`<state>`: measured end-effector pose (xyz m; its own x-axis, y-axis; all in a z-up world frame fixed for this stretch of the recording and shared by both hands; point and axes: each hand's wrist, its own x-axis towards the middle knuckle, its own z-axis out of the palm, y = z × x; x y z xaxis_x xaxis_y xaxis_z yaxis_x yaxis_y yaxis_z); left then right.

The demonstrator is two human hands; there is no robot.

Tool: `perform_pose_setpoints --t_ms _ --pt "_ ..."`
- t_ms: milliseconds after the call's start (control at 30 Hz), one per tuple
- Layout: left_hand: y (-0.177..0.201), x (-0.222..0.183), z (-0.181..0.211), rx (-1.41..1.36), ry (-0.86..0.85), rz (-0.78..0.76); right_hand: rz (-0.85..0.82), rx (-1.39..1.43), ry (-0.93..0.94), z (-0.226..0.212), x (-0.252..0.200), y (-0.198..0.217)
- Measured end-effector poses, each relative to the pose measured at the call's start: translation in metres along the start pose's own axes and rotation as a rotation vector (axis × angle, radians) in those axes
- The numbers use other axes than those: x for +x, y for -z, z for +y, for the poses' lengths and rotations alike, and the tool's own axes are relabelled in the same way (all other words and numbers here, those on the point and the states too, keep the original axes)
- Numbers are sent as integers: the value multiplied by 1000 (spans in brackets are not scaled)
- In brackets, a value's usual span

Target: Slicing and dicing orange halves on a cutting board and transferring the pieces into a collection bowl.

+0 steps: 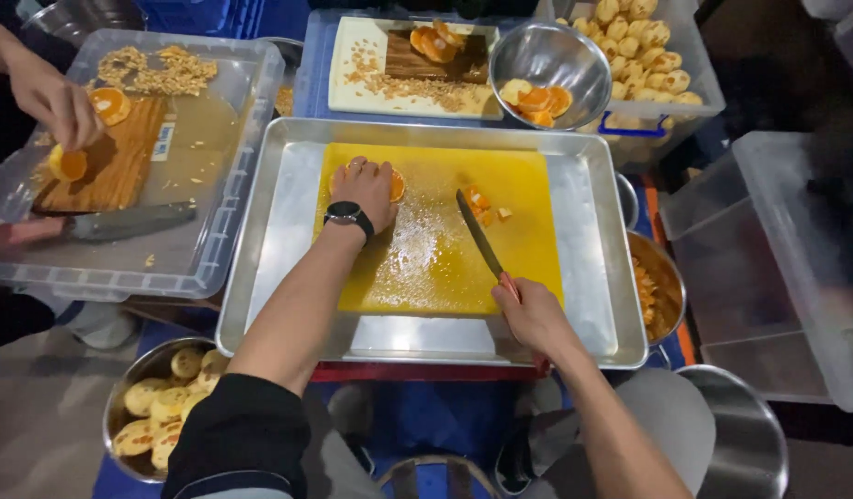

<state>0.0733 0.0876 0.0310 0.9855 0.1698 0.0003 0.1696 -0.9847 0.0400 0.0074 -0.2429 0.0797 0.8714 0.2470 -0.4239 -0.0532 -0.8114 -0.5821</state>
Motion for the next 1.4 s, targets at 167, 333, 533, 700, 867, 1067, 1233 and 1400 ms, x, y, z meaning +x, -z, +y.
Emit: perform_pose_setpoints --t_ms 167,333,533,700,867,1067,1233,1400 --pt "12 -15 31 -34 -174 39 24 14 -19 6 8 -3" --pt "-7 -61 67 -353 -123 17 -19 77 46 -10 4 -16" --pt "-22 -83 78 -518 -64 249 -7 46 132 -36 -31 1" --pt "-24 -73 79 -514 -90 322 -24 56 120 -35 -43 -3" --pt "-20 -61 76 -509 -99 227 -19 58 121 -33 -43 -4" --pt "-23 -49 69 -506 -117 160 -14 12 103 -36 -26 -7" --pt "-20 -54 70 -542 -94 126 -3 -19 137 -35 19 -22" --pt "-10 -59 70 -578 -8 147 -15 -49 128 -34 2 -13"
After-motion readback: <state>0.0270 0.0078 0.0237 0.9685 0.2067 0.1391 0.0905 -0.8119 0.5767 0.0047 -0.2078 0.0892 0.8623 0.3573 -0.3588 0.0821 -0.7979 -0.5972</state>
